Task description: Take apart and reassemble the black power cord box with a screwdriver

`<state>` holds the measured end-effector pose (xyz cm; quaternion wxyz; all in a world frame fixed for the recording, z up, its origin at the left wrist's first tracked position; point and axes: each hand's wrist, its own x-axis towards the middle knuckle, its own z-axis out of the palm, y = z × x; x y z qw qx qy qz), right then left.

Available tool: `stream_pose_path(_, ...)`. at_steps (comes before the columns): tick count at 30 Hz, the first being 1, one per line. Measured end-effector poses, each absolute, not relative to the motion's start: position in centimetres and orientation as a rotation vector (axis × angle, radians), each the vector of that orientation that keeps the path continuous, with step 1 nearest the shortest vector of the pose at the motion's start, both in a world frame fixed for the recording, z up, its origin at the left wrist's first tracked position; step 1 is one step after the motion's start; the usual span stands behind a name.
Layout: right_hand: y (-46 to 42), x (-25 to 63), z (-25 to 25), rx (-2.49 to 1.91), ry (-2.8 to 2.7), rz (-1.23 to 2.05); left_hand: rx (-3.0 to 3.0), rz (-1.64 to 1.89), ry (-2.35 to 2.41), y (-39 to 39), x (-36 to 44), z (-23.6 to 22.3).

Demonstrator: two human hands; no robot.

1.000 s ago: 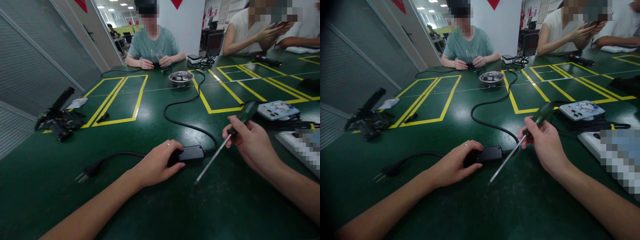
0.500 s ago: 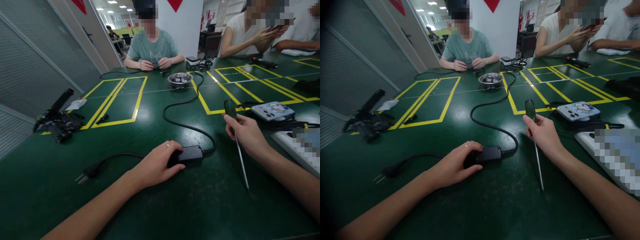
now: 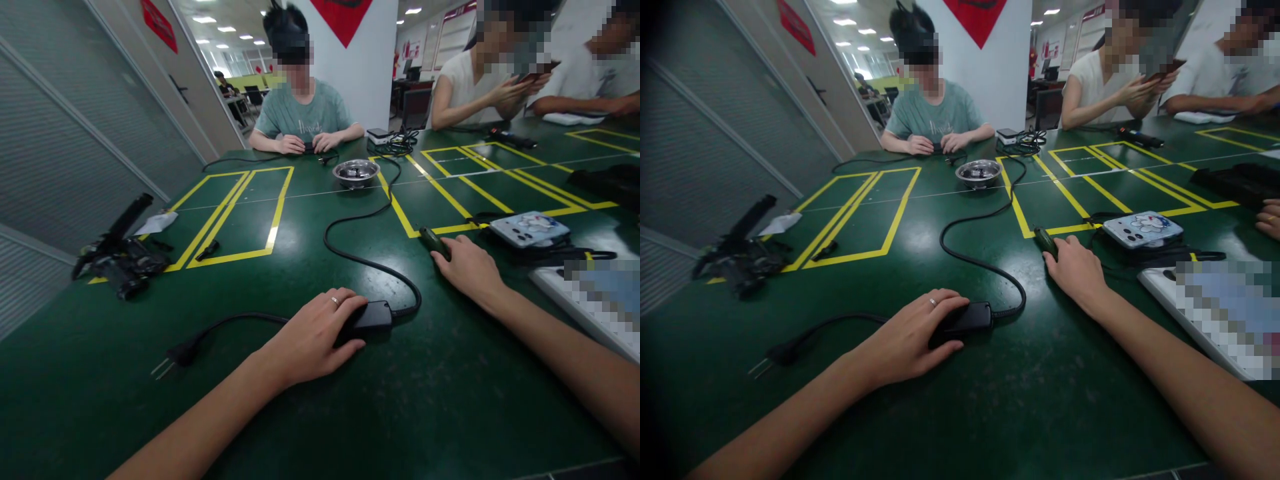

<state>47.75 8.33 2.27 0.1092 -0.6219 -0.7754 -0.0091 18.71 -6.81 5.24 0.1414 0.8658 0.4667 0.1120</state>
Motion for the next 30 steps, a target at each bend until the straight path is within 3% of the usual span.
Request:
stream_pose_path(7, 8.6, 48.2, 2.1, -1.820, -2.297, -0.013, 2.571, 0.197, 1.451, -6.1, 16.7, 6.1)
stream_pose_path(18, 8.6, 48.4, 1.9, -1.811, -2.306, 0.002, 1.935, -0.059, 2.198, -4.9, 0.1, 9.2)
stream_pose_path(30, 9.5, 46.1, 2.2, -1.868, -2.348, -0.231, 1.814, -0.076, 2.141, -4.8, -4.4, 7.2)
